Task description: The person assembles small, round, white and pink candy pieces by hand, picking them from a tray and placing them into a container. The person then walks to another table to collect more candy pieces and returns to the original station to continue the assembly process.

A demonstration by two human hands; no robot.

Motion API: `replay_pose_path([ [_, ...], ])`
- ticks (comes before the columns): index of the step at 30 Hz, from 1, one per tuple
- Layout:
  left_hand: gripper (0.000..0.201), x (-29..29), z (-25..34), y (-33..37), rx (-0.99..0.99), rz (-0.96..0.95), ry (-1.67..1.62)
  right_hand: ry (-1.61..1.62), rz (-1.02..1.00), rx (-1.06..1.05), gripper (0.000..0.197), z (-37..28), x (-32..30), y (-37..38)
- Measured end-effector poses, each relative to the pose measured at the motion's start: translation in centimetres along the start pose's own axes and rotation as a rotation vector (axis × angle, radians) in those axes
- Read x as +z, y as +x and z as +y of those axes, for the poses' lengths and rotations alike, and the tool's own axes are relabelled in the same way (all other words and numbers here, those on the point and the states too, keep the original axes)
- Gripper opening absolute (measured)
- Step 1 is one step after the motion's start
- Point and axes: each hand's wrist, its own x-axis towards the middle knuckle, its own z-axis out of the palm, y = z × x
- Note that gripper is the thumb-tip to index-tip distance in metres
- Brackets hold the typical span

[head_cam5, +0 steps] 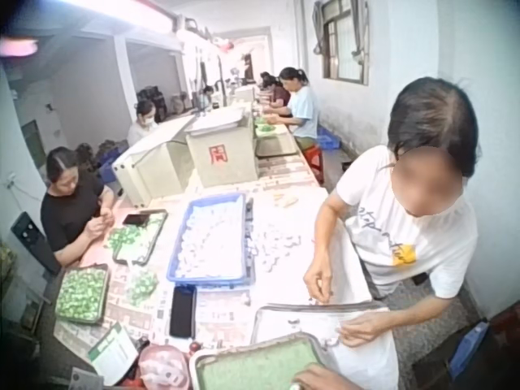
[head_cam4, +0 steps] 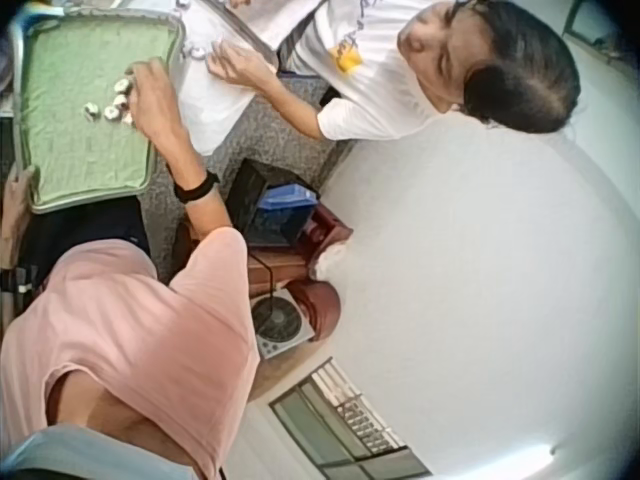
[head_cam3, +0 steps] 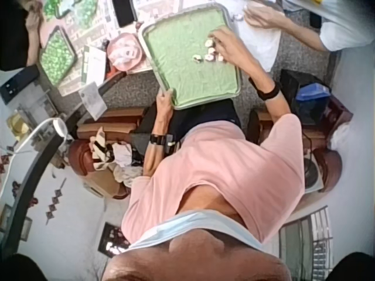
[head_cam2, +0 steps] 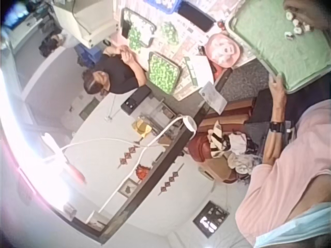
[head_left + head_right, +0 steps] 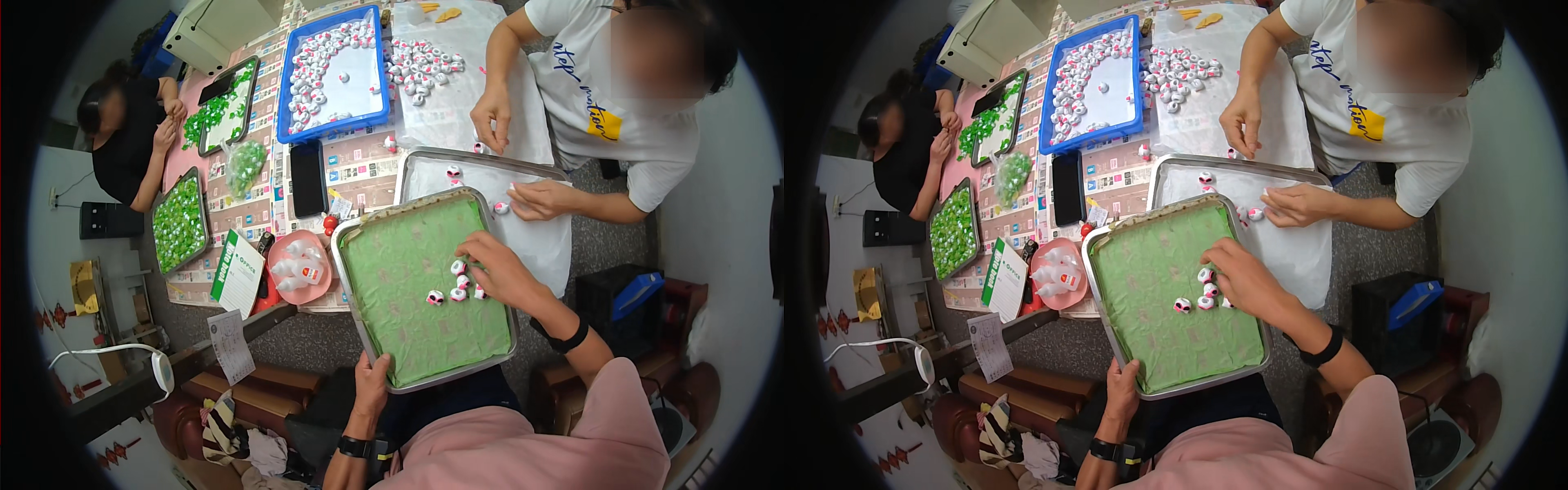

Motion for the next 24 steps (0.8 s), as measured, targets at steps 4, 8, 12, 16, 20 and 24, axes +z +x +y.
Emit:
replay_pose_path([
  [4, 0.038, -0.2, -0.3, 0.2, 0.013, 0.012, -0.066, 0.005, 0.108, 0.034, 0.023, -1.9, -0.8, -1.6],
  [8, 0.041, -0.7, -0.4, 0.5, 0.029, 0.014, -0.12, -0.013, 0.36, 0.078, 0.016, -1.7, -1.4, -3.4],
  [12, 0.037, -0.5, 0.1, 0.1, 0.04, 0.037, -0.179, 0.022, 0.458, 0.175, 0.015, -1.4, -1.7, -4.9],
  [16, 0.038, -0.9, 0.0, 0.2, 0.033, 0.037, -0.188, 0.026, 0.41, 0.1, 0.014, -1.7, -0.5, -5.6],
  [20, 0.039, -0.8, 0.1, 0.3, 0.011, 0.053, -0.178, 0.088, 0.4, 0.104, 0.014, -2.3, 0.5, -5.6],
  [24, 0.04, -0.4, 0.1, 0.1, 0.012, 0.063, -0.171, 0.083, 0.427, 0.104, 0.013, -2.0, 0.8, -5.9],
])
